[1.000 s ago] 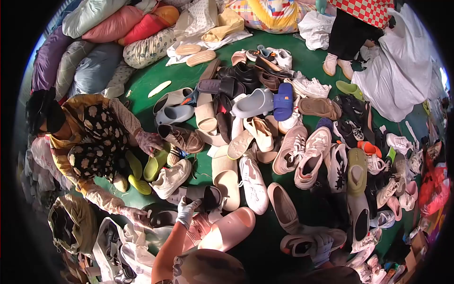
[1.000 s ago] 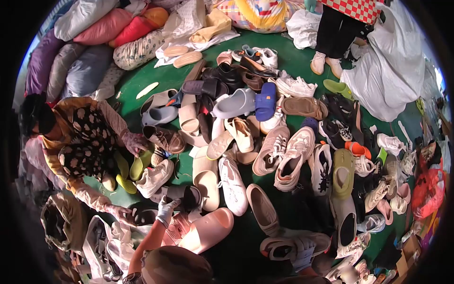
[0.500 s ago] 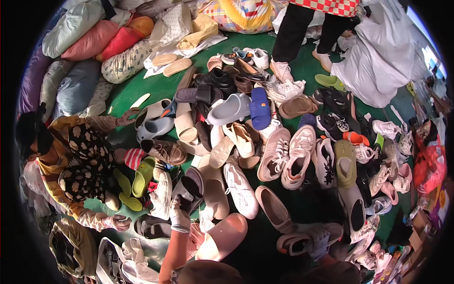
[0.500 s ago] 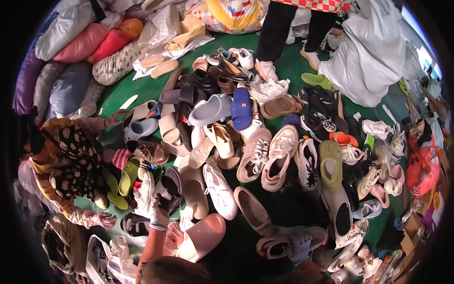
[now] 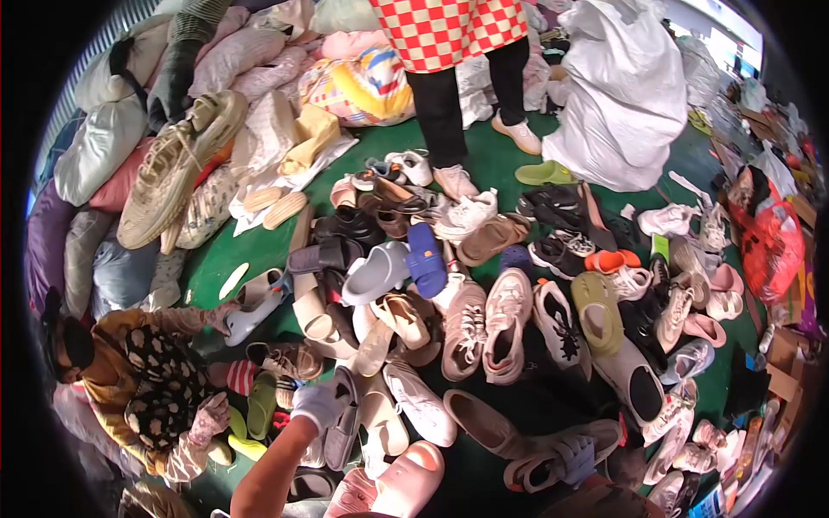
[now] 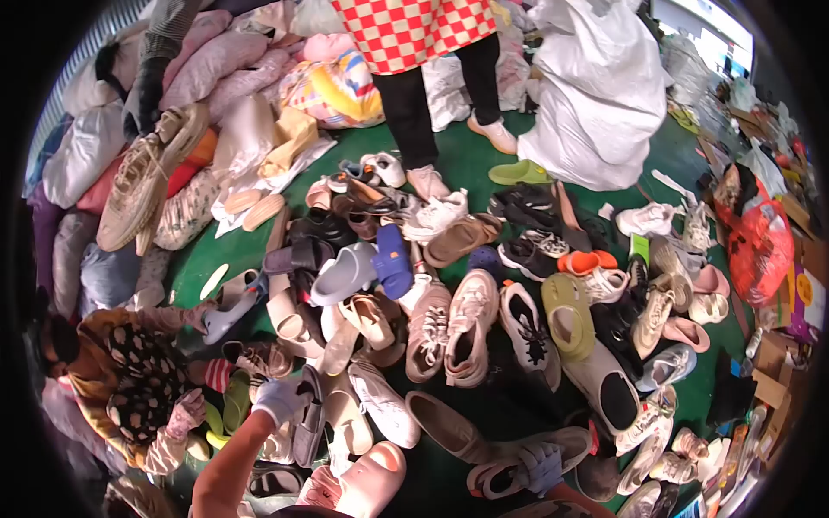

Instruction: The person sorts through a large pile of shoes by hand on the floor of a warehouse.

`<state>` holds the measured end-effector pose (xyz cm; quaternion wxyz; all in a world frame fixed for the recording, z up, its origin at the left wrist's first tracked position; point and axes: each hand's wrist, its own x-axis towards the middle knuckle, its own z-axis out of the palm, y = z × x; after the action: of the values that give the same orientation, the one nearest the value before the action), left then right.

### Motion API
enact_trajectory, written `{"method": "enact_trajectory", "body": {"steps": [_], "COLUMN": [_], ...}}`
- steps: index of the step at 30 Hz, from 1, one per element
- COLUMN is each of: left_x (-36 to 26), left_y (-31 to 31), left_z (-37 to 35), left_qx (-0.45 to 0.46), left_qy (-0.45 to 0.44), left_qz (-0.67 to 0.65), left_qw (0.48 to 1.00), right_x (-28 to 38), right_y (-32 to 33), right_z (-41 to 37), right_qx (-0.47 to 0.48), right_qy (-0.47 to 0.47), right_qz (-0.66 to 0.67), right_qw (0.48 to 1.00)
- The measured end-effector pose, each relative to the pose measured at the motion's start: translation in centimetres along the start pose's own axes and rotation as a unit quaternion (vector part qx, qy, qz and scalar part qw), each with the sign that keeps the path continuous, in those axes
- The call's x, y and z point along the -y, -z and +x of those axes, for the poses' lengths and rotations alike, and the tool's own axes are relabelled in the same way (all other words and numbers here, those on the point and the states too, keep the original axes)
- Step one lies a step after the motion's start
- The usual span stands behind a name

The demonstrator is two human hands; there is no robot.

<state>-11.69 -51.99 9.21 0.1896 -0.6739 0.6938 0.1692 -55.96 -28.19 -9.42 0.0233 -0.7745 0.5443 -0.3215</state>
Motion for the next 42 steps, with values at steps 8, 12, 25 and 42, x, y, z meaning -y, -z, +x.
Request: {"method": "enact_trajectory", "body": {"steps": [8,12,25,42], "left_x": [-12.2,-15.4,-13.5,-9.0], "left_y": [-1.1,-5.6,-8.7,-13.6], "left_z": [16.3,17.5,16.0,23.5], "left_qx": [-0.081,-0.085,-0.219,-0.293], "left_qy": [-0.078,-0.016,0.095,-0.021], "left_qz": [-0.068,-0.070,-0.235,-0.258], "left_qw": [0.991,0.994,0.942,0.920], "right_x": [-0.4,-0.6,-0.4,-1.3], "right_y": [-2.1,-2.3,-1.9,-1.9], "right_z": [-1.2,-0.5,-0.6,-2.5], "right_qx": [-0.046,-0.036,-0.017,0.066], "right_qy": [-0.049,-0.051,-0.060,-0.044], "right_qz": [-0.004,-0.006,-0.017,-0.017], "right_qw": [0.998,0.998,0.998,0.997]}}
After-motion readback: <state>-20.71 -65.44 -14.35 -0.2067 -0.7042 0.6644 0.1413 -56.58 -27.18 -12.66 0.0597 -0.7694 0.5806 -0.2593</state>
